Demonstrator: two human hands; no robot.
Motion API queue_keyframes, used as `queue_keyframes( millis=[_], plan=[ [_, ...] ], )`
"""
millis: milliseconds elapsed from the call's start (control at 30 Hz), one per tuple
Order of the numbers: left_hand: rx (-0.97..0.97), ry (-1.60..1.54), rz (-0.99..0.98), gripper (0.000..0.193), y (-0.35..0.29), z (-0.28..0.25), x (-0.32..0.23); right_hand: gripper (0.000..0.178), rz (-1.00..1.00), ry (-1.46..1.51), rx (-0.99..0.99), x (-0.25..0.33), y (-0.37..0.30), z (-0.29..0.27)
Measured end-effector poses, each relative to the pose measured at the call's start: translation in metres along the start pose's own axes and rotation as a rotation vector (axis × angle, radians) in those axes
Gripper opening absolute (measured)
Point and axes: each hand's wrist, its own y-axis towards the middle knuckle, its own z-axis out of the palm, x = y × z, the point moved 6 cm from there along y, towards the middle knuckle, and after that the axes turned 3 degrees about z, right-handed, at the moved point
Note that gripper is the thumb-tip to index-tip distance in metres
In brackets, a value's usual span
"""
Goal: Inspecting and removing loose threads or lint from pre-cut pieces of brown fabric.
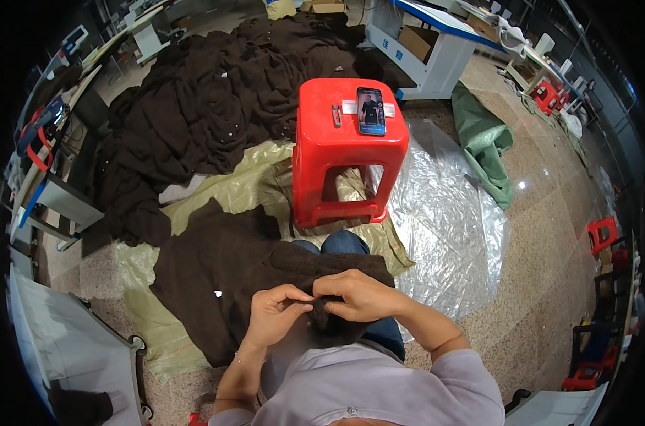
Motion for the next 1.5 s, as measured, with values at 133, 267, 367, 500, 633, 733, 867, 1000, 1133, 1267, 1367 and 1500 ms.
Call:
queue_keyframes(
  millis=[133, 267, 367, 500, 633, 733, 867, 1000, 1133, 1267, 1367, 1500],
  plan=[
    [-0.110, -0.003, 0.024, 0.013, -0.001, 0.002, 0.000, 0.016, -0.039, -0.086, -0.140, 0.003, -0.005, 0.009],
    [-0.375, 0.127, 0.165, 0.012, -0.009, 0.009, 0.000, 0.016, -0.146, -0.313, -0.497, 0.012, -0.009, 0.016],
    [-0.450, 0.179, 0.261, 0.011, -0.010, 0.011, -0.003, 0.017, -0.122, -0.314, -0.640, 0.010, -0.012, 0.022],
    [-0.300, 0.294, 0.192, 0.018, 0.000, 0.008, -0.008, 0.024, -0.107, -0.308, -0.615, 0.007, -0.010, 0.016],
    [-0.037, 0.457, -0.035, 0.018, -0.004, -0.011, -0.001, 0.032, -0.082, -0.318, -0.512, -0.010, -0.020, 0.002],
    [-0.300, 0.526, -0.096, 0.010, -0.020, -0.058, 0.015, 0.032, 0.098, -0.450, -0.391, -0.022, -0.032, -0.013],
    [-0.458, 0.209, -0.157, 0.006, -0.035, -0.094, 0.016, 0.039, 0.155, -0.505, -0.383, -0.047, -0.052, -0.026],
    [-0.413, -0.111, -0.176, 0.010, -0.037, -0.091, 0.007, 0.031, 0.243, 0.168, -0.401, -0.043, -0.061, -0.039],
    [-0.294, -0.353, -0.085, 0.010, -0.018, -0.056, -0.050, 0.018, 0.250, 0.459, -0.625, -0.005, -0.086, -0.093],
    [0.101, -0.052, 0.040, 0.015, 0.010, 0.009, -0.108, 0.016, 0.067, -0.132, -1.111, 0.078, -0.128, -0.161],
    [0.069, 0.084, -0.022, 0.013, 0.023, 0.024, -0.094, 0.013, -0.027, -0.326, -1.245, 0.094, -0.142, -0.177],
    [-0.096, -0.136, -0.094, 0.012, 0.028, 0.012, -0.042, 0.021, 0.416, -0.569, -0.777, 0.020, -0.120, -0.155]
  ],
)
